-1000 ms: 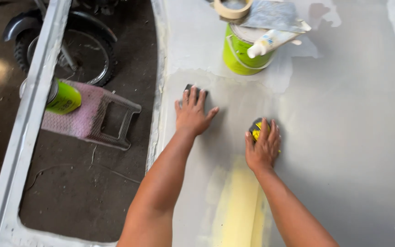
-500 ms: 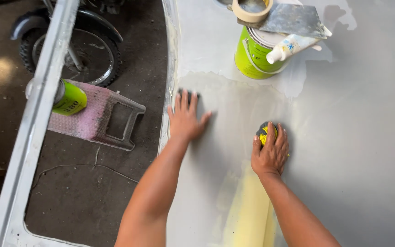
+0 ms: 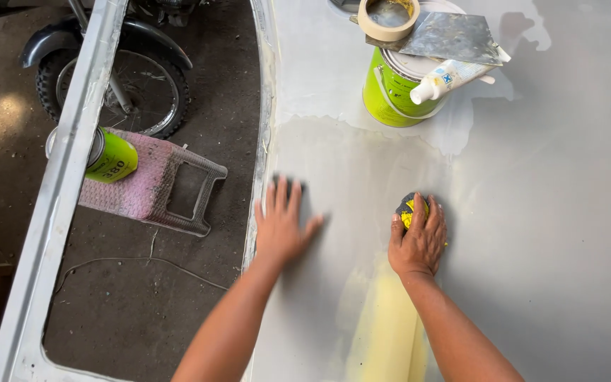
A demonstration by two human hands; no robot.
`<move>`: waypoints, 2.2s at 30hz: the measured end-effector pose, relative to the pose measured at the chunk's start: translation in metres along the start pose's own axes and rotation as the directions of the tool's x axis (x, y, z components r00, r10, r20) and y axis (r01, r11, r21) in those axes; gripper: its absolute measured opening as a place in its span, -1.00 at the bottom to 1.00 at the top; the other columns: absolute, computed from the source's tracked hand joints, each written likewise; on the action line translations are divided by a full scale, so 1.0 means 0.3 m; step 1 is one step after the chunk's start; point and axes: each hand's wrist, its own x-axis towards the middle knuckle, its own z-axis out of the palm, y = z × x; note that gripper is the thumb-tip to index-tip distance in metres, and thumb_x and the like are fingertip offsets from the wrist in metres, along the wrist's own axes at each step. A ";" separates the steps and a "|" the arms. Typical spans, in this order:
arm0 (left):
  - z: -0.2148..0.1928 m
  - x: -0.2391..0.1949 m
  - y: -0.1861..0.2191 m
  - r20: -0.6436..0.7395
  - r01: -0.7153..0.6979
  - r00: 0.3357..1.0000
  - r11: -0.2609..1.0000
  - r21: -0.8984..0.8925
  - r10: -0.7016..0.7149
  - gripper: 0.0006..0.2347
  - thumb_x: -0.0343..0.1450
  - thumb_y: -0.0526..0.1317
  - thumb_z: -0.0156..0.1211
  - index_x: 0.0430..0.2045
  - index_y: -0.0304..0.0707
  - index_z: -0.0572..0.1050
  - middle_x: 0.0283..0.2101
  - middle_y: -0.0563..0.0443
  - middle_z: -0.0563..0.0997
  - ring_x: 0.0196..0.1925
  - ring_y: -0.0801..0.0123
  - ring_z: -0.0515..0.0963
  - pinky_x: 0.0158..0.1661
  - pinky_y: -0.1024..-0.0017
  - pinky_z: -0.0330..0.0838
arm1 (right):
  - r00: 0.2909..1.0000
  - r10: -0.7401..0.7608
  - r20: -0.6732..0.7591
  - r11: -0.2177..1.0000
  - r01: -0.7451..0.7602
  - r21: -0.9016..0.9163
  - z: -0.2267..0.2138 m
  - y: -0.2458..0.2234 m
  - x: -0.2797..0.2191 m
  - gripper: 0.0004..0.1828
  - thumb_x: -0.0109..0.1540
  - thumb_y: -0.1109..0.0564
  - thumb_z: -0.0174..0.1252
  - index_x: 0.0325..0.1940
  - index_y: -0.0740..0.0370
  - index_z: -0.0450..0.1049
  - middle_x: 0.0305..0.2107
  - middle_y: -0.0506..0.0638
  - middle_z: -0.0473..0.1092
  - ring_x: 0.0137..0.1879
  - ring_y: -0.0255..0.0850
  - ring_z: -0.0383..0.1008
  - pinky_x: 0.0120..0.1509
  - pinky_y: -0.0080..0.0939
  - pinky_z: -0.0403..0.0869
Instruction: The recorder is wet-sanding a primer or body filler on a car body part using sanding blocks.
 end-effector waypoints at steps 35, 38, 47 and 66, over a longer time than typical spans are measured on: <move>0.126 -0.140 0.081 -0.161 -0.196 0.964 0.975 0.100 0.210 -0.19 0.41 0.44 -0.28 0.47 -0.04 -0.10 0.55 -0.12 -0.24 0.55 0.04 -0.27 0.38 -0.18 -0.37 | 1.000 0.005 0.008 1.000 -0.005 0.001 -0.009 -0.009 0.000 -0.27 0.37 -0.16 0.01 0.58 0.02 -0.01 0.47 0.18 -0.04 0.57 0.20 -0.06 0.58 0.28 -0.01; 0.017 0.173 0.149 -0.025 -0.075 0.997 0.997 -0.023 0.074 -0.21 0.41 0.40 -0.21 0.49 -0.01 -0.07 0.57 -0.07 -0.20 0.59 0.05 -0.22 0.41 -0.15 -0.33 | 1.000 0.017 0.012 1.000 -0.017 -0.008 -0.023 -0.006 0.002 -0.27 0.37 -0.16 0.00 0.58 0.01 -0.02 0.46 0.17 -0.04 0.57 0.19 -0.07 0.58 0.27 -0.01; 0.121 -0.346 0.182 0.049 -0.222 0.974 0.975 -0.026 0.223 -0.19 0.40 0.37 -0.07 0.46 -0.10 -0.05 0.55 -0.16 -0.18 0.56 -0.04 -0.21 0.35 -0.20 -0.31 | 0.999 0.032 0.040 0.999 -0.032 -0.013 -0.015 -0.006 0.008 -0.28 0.38 -0.18 -0.05 0.58 0.01 -0.04 0.47 0.17 -0.05 0.58 0.15 -0.10 0.60 0.26 -0.05; 0.167 -0.352 0.291 0.000 -0.300 0.954 0.953 -0.038 0.301 -0.39 0.47 0.13 -0.04 0.42 -0.07 0.10 0.53 -0.11 -0.06 0.54 0.02 -0.09 0.32 -0.22 -0.18 | 0.997 -0.010 -0.081 0.977 0.027 0.210 -0.008 0.025 -0.005 -0.42 0.40 0.00 -0.10 0.51 0.13 0.18 0.43 0.21 0.14 0.53 0.22 0.07 0.58 0.25 0.03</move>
